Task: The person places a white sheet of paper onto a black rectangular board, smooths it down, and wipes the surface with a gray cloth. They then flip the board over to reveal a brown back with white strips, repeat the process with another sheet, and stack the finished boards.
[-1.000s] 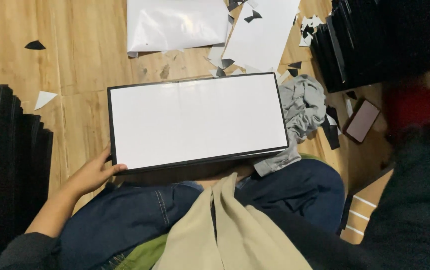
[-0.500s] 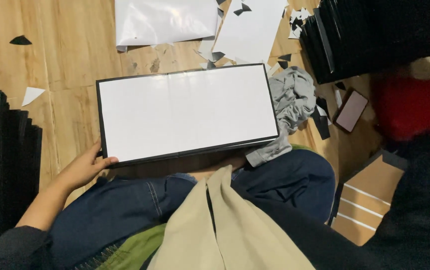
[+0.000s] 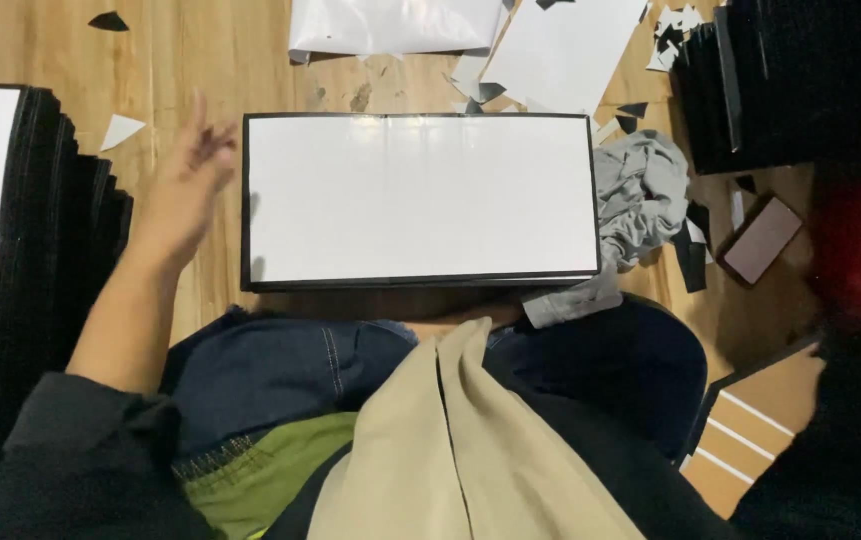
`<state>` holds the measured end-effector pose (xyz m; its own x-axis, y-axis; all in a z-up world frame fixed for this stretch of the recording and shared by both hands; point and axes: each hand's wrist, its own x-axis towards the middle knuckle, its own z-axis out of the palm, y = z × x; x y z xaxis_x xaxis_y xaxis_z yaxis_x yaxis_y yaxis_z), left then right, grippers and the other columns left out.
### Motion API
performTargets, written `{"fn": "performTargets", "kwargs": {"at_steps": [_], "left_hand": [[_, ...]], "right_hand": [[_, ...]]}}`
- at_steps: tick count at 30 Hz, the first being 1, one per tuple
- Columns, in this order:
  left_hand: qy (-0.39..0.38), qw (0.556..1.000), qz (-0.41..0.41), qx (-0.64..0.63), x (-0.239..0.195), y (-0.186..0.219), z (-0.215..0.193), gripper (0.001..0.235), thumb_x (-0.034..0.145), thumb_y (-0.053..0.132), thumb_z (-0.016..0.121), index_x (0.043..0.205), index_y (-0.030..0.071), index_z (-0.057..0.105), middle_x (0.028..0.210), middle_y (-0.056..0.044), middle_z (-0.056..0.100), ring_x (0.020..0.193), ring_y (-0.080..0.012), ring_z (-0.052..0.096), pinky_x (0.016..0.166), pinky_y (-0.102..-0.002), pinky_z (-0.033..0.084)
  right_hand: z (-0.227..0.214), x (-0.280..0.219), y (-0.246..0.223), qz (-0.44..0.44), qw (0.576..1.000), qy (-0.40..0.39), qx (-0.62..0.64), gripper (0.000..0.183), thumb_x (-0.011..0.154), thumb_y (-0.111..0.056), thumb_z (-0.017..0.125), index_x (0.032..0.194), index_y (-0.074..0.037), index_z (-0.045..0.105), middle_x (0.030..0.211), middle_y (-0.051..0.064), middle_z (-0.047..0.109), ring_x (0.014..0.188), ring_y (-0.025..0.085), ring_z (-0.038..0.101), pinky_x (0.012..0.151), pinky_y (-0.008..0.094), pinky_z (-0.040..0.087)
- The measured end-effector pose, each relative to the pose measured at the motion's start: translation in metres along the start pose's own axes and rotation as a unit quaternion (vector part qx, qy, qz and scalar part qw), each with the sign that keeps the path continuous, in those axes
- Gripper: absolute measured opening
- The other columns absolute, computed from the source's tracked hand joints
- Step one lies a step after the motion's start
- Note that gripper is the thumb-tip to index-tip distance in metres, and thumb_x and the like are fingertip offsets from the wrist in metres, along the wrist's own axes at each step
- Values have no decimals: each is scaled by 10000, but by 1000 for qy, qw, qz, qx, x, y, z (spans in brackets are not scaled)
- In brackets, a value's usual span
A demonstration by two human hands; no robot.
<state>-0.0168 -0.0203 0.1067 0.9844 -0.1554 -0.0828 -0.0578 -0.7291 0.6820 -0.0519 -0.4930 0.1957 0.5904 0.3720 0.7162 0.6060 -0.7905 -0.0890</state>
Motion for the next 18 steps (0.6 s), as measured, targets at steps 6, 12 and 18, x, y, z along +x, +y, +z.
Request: {"fn": "performTargets", "kwargs": {"at_steps": [6, 12, 18], "left_hand": [[39, 769, -210, -602, 7, -21, -1, 851, 626, 649, 346, 1228, 67, 498, 1233, -241, 617, 1083, -379, 659, 799, -414, 583], [-19, 881, -301, -364, 14, -74, 43, 197, 881, 340, 587, 936, 206, 452, 652, 65, 379, 544, -48, 351, 547, -222, 337], [122, 968, -33, -219, 54, -96, 65, 422, 814, 72, 639, 1225, 108, 554, 973, 25, 619, 824, -85, 597, 782, -241, 489]], "right_hand": [[51, -100, 0, -45, 990, 46, 122, 148, 1021, 127, 541, 898, 187, 598, 1056, 352, 545, 1048, 507, 541, 1109, 630, 366], [94, -178, 20, 128, 938, -321, 18, 606, 763, 211, 465, 1279, -104, 498, 1441, 184, 436, 1126, 481, 492, 530, 503, 467], [117, -184, 24, 271, 936, -220, 41, 382, 964, -141, 562, 1311, 19, 558, 1040, 225, 569, 806, 326, 566, 758, 430, 430]]}}
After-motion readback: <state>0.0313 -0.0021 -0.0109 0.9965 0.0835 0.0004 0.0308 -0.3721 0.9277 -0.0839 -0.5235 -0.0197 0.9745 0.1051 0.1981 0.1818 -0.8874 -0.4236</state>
